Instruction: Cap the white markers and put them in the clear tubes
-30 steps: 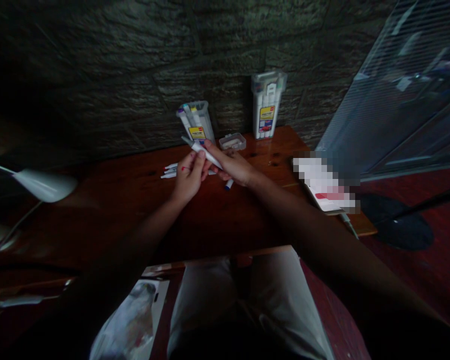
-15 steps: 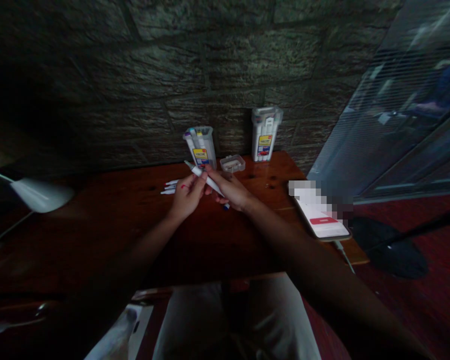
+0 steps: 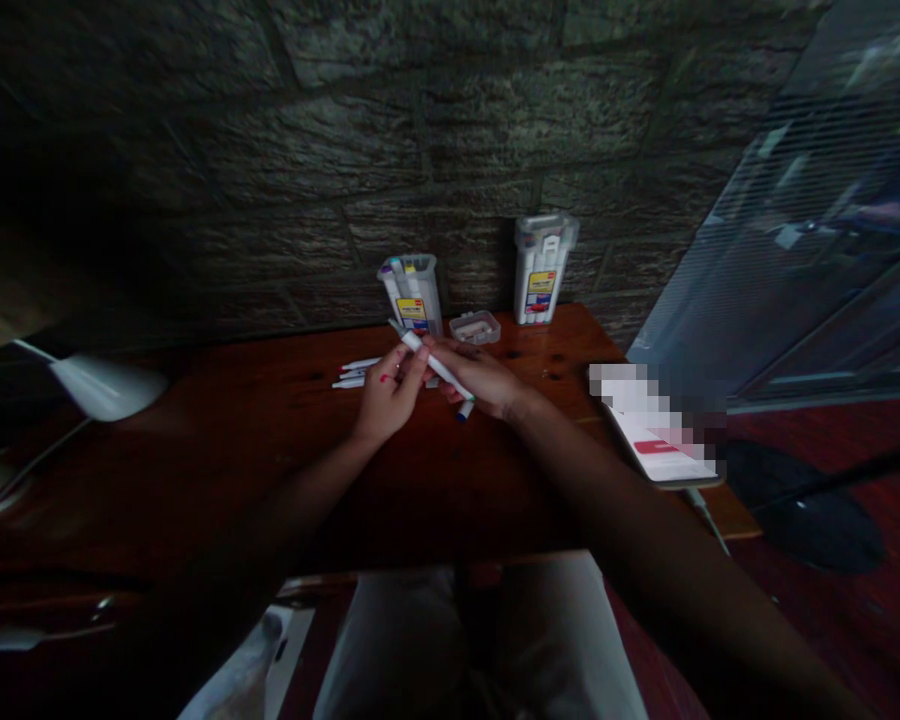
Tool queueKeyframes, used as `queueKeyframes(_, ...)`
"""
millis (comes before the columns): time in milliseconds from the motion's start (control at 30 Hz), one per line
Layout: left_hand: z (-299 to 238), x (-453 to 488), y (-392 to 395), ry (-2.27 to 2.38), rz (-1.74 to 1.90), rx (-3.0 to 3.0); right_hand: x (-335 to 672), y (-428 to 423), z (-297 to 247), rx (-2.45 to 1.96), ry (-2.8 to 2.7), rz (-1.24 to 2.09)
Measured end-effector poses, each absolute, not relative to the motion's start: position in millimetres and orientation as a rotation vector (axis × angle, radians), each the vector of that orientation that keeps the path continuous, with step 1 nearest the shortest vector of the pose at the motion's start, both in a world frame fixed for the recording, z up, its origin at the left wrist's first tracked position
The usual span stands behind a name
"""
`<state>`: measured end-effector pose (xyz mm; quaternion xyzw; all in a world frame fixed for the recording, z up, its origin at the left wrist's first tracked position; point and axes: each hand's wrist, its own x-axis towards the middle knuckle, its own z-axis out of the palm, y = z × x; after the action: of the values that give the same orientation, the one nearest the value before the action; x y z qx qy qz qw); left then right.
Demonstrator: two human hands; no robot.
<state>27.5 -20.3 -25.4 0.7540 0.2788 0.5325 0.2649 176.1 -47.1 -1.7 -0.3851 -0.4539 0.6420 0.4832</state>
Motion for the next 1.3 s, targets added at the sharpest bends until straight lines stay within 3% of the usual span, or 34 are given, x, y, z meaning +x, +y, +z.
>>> queueKeyframes(167,-26.0,27.3,-19.5,0.698,1.398,2.02,176.0,-47.7,0.6,-0.919,-1.115,1.665)
queueKeyframes(500,-30.3,28.0,-19.2,0.642,1.364,2.1,176.2,-43.5,-2.6,-0.798,-1.097,1.436)
queueKeyframes(767,-36.9,30.6,-22.9,0.419,1.223,2.221,177.3,-45.8,11.4,-0.832,-1.01,1.471)
queueKeyframes(1300,-38.0,30.6,-20.2,0.505,1.295,2.106,175.4,-46.2,9.8,-0.637,-0.901,1.439)
